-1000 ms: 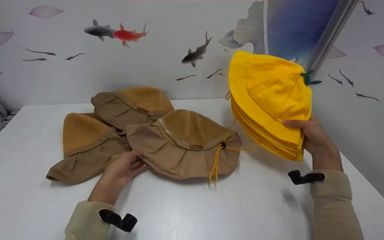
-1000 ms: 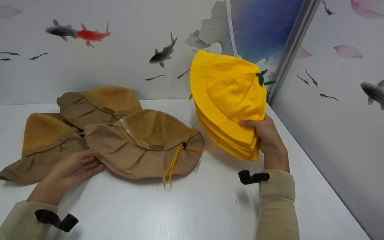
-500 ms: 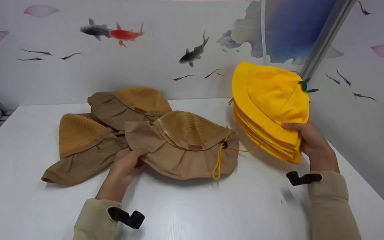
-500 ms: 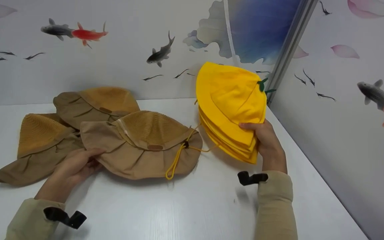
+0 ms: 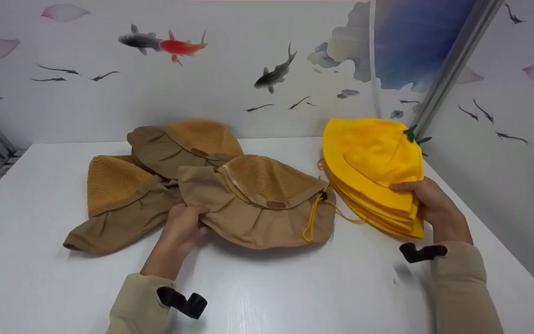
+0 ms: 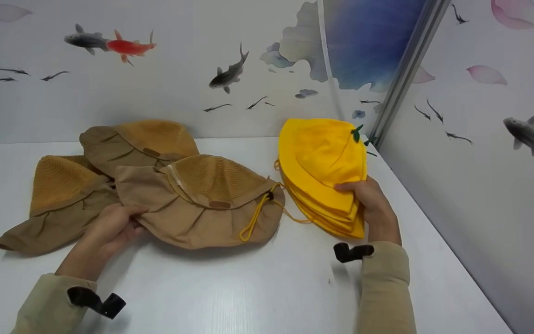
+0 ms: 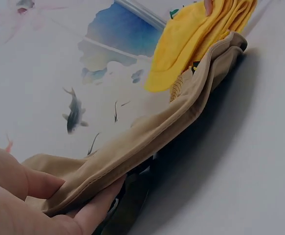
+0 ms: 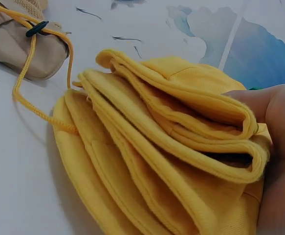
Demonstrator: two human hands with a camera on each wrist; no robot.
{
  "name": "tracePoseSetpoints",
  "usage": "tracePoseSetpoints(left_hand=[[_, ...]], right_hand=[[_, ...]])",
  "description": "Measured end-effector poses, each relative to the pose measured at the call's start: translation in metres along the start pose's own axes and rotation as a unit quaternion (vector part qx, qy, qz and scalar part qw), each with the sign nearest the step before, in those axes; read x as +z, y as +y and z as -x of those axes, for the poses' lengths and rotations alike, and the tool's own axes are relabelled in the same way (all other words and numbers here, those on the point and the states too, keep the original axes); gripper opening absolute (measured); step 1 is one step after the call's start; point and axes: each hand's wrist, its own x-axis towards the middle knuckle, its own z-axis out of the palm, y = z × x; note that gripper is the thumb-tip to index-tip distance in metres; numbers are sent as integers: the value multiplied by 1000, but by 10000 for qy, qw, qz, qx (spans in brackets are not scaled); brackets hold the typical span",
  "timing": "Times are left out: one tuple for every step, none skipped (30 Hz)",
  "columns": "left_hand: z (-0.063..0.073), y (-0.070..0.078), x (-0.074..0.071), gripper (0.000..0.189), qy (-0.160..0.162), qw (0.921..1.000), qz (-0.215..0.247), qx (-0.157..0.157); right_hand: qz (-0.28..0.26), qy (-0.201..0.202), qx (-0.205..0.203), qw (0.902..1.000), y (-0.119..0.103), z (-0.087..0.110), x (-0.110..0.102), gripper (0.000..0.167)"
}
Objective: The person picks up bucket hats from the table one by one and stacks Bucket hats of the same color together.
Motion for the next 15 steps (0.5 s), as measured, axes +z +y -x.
tracePoseSetpoints(left_hand=[[1, 0, 0, 61, 17, 10000, 1, 20], [1, 0, 0, 61, 38, 10000, -14, 31], [2, 1, 0, 60, 73, 10000, -55, 38], [2, 1, 0, 60, 99, 9999, -98, 40], [2, 1, 0, 59, 134, 9998, -156, 35], [2, 1, -1, 58, 197, 9995, -256, 19], [2, 1, -1, 57, 238, 9992, -320, 15], [1, 1, -2, 56, 295, 9987, -409, 19], [1, 1, -3, 54, 359, 9981, -503, 30], [0, 1, -3, 53, 402, 9976, -560, 40], [0, 1, -4, 52, 459, 9970, -626, 53], [-1, 1, -4, 50, 529, 9962, -695, 63], [-1, 1, -5, 50, 566, 9958, -720, 84], [-1, 1, -5, 49, 628, 9950, -777, 93], [-1, 1, -5, 49, 654, 9947, -786, 90]], right_hand=[[75, 24, 59, 10000, 1, 0, -1, 57], [122, 38, 117, 9998, 3, 0, -2, 57], [169, 55, 169, 9997, 4, -1, -2, 56], [182, 67, 215, 9996, 5, -1, -3, 56], [155, 74, 256, 9995, 6, 0, -5, 55], [130, 57, 274, 9995, 6, 0, -6, 55], [120, 37, 279, 9995, 6, 1, -7, 55], [133, 3, 288, 9995, 6, 1, -8, 54], [168, -26, 286, 9994, 6, 1, -9, 53], [211, -74, 279, 9994, 6, 1, -10, 52], [289, -106, 272, 9992, 6, 1, -11, 51], [390, -110, 279, 9988, 6, 2, -11, 50], [516, -72, 284, 9982, 6, 2, -11, 51], [642, 21, 311, 9974, 6, 2, -11, 52], [752, 179, 346, 9964, 6, 2, -10, 55]])
